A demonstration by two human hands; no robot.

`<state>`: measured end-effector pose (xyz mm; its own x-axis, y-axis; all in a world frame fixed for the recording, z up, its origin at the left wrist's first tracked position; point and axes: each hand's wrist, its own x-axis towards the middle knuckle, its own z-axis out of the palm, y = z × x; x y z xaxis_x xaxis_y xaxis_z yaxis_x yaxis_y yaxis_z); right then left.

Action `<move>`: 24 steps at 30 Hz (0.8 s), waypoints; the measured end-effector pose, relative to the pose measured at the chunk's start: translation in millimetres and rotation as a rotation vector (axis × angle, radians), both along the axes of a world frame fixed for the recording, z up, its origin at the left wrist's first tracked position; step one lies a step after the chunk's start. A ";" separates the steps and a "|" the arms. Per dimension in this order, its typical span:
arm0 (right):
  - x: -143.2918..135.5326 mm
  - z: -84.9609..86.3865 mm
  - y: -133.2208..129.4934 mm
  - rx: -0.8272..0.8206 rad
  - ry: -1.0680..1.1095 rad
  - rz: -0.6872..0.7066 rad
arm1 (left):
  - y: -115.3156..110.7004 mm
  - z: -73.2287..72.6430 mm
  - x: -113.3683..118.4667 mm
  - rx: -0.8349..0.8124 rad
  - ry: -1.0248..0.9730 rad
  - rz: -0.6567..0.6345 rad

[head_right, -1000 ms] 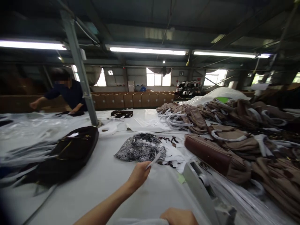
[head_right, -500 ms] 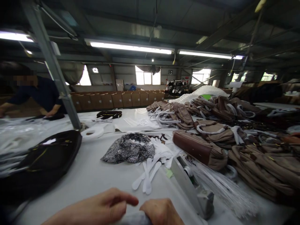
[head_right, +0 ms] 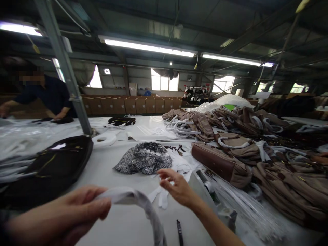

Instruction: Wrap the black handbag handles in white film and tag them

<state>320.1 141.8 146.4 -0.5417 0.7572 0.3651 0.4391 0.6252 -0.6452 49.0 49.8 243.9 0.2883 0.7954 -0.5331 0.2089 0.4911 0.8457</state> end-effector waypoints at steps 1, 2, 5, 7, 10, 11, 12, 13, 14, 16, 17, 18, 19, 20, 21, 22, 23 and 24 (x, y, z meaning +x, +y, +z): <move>4.3 -6.6 17.6 0.048 -0.125 -0.082 | 2.4 10.4 -0.8 0.015 -0.017 0.030; 7.6 -17.1 33.7 0.099 -0.299 -0.103 | 5.1 18.0 -1.2 0.024 -0.038 0.033; 9.5 -60.4 64.8 0.099 -0.474 -0.019 | 13.6 23.8 -1.2 0.053 -0.116 -0.010; 5.1 -86.2 71.5 0.095 -0.519 0.040 | 18.1 19.5 -2.4 0.050 -0.136 -0.001; -2.8 -106.7 73.0 0.089 -0.529 0.044 | 20.9 13.6 -5.9 0.007 -0.107 0.055; -4.4 -108.6 73.4 0.086 -0.510 0.023 | 21.0 12.8 -6.8 -0.004 -0.102 0.065; -5.3 -108.5 74.1 0.084 -0.479 -0.005 | 21.1 12.4 -7.3 -0.009 -0.103 0.070; -5.4 -106.9 75.1 0.083 -0.436 -0.036 | 21.3 12.3 -7.5 -0.012 -0.108 0.072; -4.9 -104.0 75.9 0.081 -0.382 -0.070 | 21.8 12.0 -7.1 -0.011 -0.113 0.076; -2.9 -96.2 76.7 0.060 -0.257 -0.136 | 24.2 10.7 -5.5 0.005 -0.105 0.095; -1.7 -91.7 76.2 0.034 -0.192 -0.165 | 26.2 9.5 -4.4 0.015 -0.094 0.113; -0.6 -87.1 75.1 -0.004 -0.127 -0.190 | 28.6 7.8 -3.2 0.026 -0.080 0.132; 0.3 -82.4 73.3 -0.052 -0.064 -0.210 | 31.2 5.9 -1.9 0.031 -0.064 0.149; 0.9 -77.8 70.7 -0.104 -0.002 -0.225 | 33.9 3.9 -0.6 0.036 -0.048 0.160; 1.2 -73.2 67.4 -0.157 0.057 -0.235 | 36.5 1.9 0.6 0.045 -0.034 0.168; 1.1 -68.4 63.3 -0.205 0.115 -0.241 | 39.1 0.0 1.9 0.059 -0.023 0.173; 0.8 -63.3 58.3 -0.246 0.170 -0.243 | 41.5 -1.6 3.2 0.074 -0.015 0.176; 0.2 -57.8 52.3 -0.277 0.218 -0.241 | 43.6 -2.8 4.5 0.088 -0.015 0.179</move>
<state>320.3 194.1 88.6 -0.2696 0.9384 0.2162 0.3861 0.3111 -0.8684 53.5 93.5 241.1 0.1453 0.8782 -0.4556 0.1123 0.4429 0.8895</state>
